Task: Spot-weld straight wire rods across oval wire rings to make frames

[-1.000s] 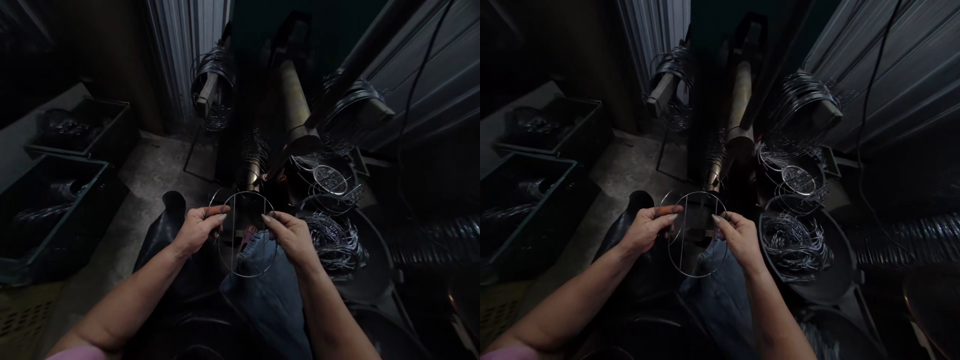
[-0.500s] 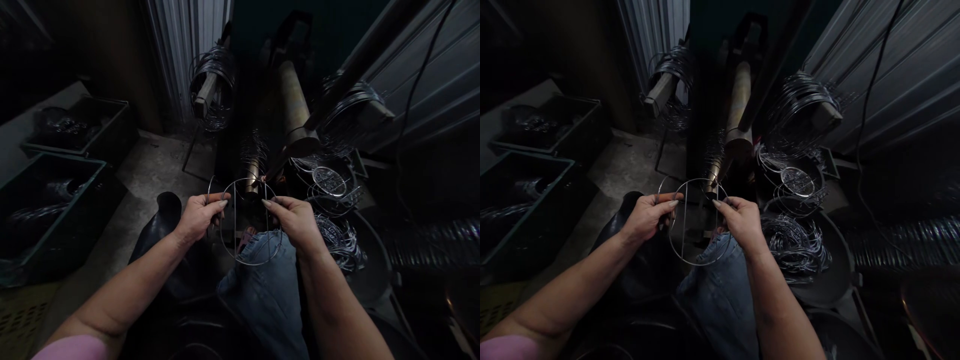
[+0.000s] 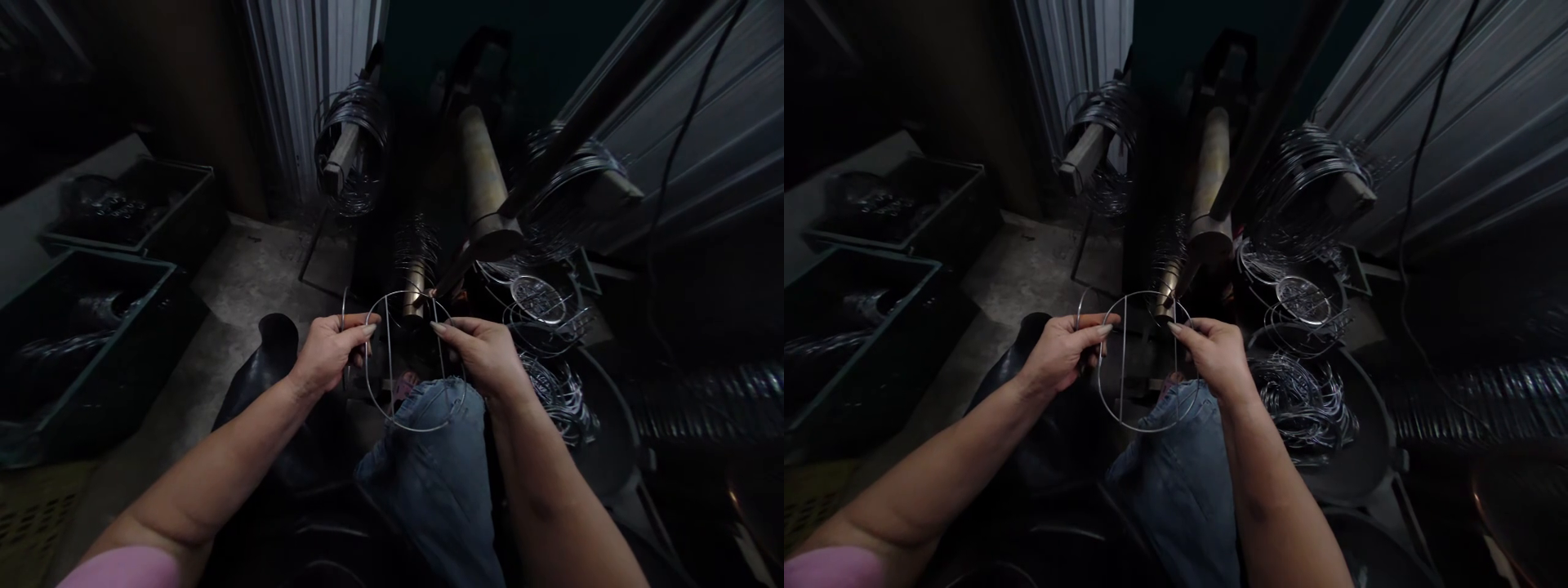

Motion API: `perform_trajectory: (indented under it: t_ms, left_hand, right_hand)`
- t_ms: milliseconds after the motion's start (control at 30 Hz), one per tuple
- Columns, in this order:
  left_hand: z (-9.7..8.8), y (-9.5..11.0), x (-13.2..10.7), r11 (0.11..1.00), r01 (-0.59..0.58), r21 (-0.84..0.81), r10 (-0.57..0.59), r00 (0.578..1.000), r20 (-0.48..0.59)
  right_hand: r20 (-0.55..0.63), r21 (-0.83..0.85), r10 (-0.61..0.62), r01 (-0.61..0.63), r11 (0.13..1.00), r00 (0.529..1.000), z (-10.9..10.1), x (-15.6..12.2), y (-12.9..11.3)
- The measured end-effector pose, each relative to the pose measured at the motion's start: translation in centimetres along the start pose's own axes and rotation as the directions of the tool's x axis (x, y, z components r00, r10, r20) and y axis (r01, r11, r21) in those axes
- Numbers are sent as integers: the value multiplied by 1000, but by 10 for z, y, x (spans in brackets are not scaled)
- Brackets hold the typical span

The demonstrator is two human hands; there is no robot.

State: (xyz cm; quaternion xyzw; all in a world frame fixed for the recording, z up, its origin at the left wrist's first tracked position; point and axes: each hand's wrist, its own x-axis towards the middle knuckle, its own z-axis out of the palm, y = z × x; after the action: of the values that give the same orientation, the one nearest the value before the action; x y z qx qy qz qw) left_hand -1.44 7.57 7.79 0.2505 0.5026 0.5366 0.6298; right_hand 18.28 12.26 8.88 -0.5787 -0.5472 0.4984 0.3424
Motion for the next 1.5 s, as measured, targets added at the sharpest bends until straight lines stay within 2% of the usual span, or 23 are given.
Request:
perform_trajectory:
  t_ms: [267, 467, 700, 900, 1167, 1300, 1500]
  left_hand:
    - [0, -3, 4, 1000, -21, 12, 21, 1000, 0]
    - [5, -8, 0, 997, -59, 57, 63, 995, -72]
    - [15, -18, -1, 973, -66, 220, 74, 997, -28]
    - [31, -13, 8, 943, -107, 315, 101, 994, 36]
    - [49, -16, 25, 944, -165, 285, 148, 986, 83]
    - [52, -18, 34, 946, -166, 279, 144, 985, 97]
    - [50, -21, 33, 949, -205, 239, 165, 971, 174]
  right_hand:
    - [2, 24, -23, 23, 999, 1000, 1, 3, -3]
    - [-9, 118, 18, -17, 993, 1000, 4, -10, 7]
    - [-152, 170, 70, -44, 985, 986, -1, -36, 24]
    - [-206, 205, 85, -42, 978, 975, -15, -34, 29]
    - [-254, 185, 54, -6, 983, 966, -32, -25, 26]
    - [-291, 198, 43, 16, 980, 956, -33, -18, 25]
    - [-267, 195, 67, -14, 981, 961, -33, -19, 29]
